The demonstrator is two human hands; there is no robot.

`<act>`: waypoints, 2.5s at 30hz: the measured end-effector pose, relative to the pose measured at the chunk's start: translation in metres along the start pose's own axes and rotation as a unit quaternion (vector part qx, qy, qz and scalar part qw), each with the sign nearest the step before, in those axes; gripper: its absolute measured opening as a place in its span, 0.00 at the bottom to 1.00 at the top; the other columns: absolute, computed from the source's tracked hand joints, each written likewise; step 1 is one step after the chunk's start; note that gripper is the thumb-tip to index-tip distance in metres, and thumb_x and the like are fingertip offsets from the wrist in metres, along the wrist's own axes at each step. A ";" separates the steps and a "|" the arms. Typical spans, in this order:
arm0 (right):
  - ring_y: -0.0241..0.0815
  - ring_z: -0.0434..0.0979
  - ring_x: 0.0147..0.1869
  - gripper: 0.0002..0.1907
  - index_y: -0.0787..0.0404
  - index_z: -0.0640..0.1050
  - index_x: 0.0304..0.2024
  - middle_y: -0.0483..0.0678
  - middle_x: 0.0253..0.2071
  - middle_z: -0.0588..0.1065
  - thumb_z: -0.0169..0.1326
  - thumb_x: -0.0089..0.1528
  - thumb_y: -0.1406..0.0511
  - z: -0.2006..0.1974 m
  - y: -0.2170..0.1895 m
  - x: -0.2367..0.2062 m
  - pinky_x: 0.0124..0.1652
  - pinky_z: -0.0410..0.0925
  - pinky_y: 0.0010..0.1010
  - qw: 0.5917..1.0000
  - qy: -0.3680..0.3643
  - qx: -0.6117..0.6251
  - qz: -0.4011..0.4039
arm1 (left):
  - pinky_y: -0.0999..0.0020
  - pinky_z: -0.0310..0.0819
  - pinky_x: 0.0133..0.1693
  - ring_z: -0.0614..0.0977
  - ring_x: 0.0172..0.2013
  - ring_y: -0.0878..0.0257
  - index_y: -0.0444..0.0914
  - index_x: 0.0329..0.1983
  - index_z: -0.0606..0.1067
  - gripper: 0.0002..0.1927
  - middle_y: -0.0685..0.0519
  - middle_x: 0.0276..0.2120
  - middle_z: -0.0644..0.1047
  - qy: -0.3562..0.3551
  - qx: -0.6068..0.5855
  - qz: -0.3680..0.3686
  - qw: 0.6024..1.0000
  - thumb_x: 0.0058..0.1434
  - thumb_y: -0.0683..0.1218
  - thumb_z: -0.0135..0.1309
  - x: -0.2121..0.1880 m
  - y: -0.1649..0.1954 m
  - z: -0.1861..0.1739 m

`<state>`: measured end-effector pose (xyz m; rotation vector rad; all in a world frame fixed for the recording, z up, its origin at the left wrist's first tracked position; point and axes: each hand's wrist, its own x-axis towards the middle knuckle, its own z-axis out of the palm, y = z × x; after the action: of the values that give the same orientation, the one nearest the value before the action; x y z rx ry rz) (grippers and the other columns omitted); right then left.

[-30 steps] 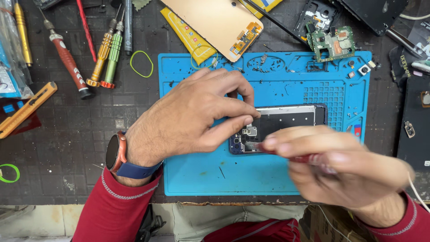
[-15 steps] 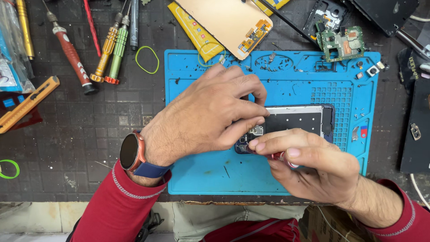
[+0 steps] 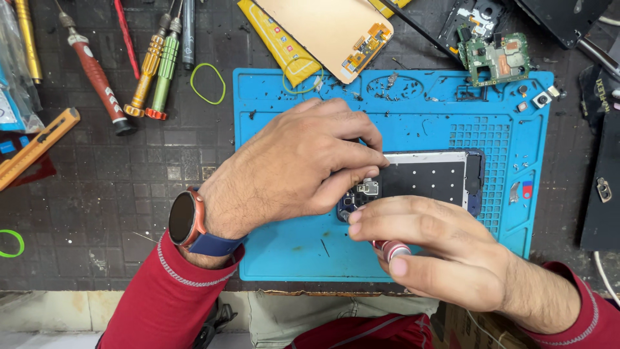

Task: The person uses a screwdriver to unscrew components from a disassembled smartphone on a blue mat, then pries and lifts the phone frame, uses a yellow pry tool along the edge of the phone, works on the exposed battery and internal parts, and finally scrubs the internals with a toothbrush.

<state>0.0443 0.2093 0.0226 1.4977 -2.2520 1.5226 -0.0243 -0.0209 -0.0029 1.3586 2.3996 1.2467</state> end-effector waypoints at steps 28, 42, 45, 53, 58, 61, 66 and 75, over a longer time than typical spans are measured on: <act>0.54 0.80 0.53 0.15 0.59 0.73 0.43 0.55 0.48 0.71 0.64 0.63 0.78 0.007 0.002 -0.001 0.56 0.79 0.51 0.995 0.049 0.083 0.005 | 0.60 0.68 0.47 0.76 0.44 0.56 0.44 0.42 0.84 0.07 0.59 0.42 0.80 -0.027 0.014 -0.013 0.999 0.63 0.46 0.59 0.013 0.003 0.003; 0.52 0.78 0.53 0.19 0.58 0.73 0.49 0.54 0.49 0.73 0.63 0.60 0.77 0.003 -0.003 -0.008 0.54 0.76 0.45 0.998 0.040 0.019 0.036 | 0.60 0.68 0.49 0.77 0.44 0.57 0.45 0.43 0.84 0.07 0.60 0.42 0.80 -0.022 0.010 -0.015 1.000 0.63 0.48 0.60 0.021 0.006 0.006; 0.54 0.79 0.54 0.18 0.60 0.71 0.49 0.54 0.51 0.73 0.64 0.61 0.76 0.002 -0.003 -0.007 0.56 0.76 0.45 0.998 0.054 0.009 0.019 | 0.60 0.68 0.48 0.76 0.43 0.57 0.45 0.42 0.84 0.07 0.60 0.42 0.81 -0.027 0.015 -0.021 0.999 0.63 0.48 0.60 0.023 0.006 0.007; 0.55 0.81 0.53 0.19 0.62 0.72 0.47 0.55 0.50 0.74 0.64 0.58 0.78 -0.002 -0.007 -0.003 0.55 0.79 0.48 0.998 0.053 0.019 0.041 | 0.60 0.68 0.48 0.77 0.44 0.57 0.45 0.43 0.84 0.08 0.59 0.42 0.80 -0.024 0.013 -0.022 0.999 0.62 0.48 0.60 0.024 0.007 0.008; 0.57 0.76 0.54 0.18 0.57 0.73 0.48 0.55 0.50 0.70 0.65 0.58 0.73 -0.002 -0.002 -0.008 0.54 0.74 0.47 0.998 0.060 -0.012 0.006 | 0.59 0.68 0.49 0.77 0.44 0.55 0.45 0.42 0.84 0.07 0.58 0.42 0.80 -0.030 0.005 -0.019 0.999 0.62 0.47 0.61 0.025 0.005 0.009; 0.54 0.79 0.51 0.17 0.60 0.73 0.45 0.55 0.47 0.71 0.64 0.60 0.79 0.000 0.000 -0.010 0.52 0.77 0.45 0.997 0.056 0.046 0.023 | 0.59 0.68 0.48 0.77 0.43 0.55 0.44 0.42 0.84 0.08 0.58 0.41 0.80 -0.035 0.008 -0.027 0.999 0.62 0.48 0.61 0.025 0.004 0.011; 0.57 0.80 0.54 0.17 0.60 0.70 0.42 0.55 0.50 0.74 0.59 0.59 0.81 0.005 -0.002 -0.004 0.54 0.75 0.46 0.995 0.063 0.048 0.064 | 0.59 0.69 0.49 0.77 0.44 0.56 0.45 0.44 0.84 0.08 0.59 0.42 0.80 -0.017 0.001 -0.016 1.000 0.62 0.46 0.60 0.021 0.004 0.009; 0.59 0.80 0.56 0.18 0.59 0.67 0.44 0.56 0.49 0.75 0.55 0.59 0.82 0.015 -0.008 -0.003 0.52 0.76 0.46 0.993 0.073 0.051 0.083 | 0.60 0.69 0.49 0.76 0.43 0.57 0.46 0.43 0.84 0.08 0.60 0.42 0.80 -0.013 0.006 -0.014 1.000 0.62 0.46 0.60 0.008 0.005 0.004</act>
<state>0.0582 0.2001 0.0192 1.2012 -2.2962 1.7534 -0.0239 -0.0108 0.0003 1.3308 2.4039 1.2030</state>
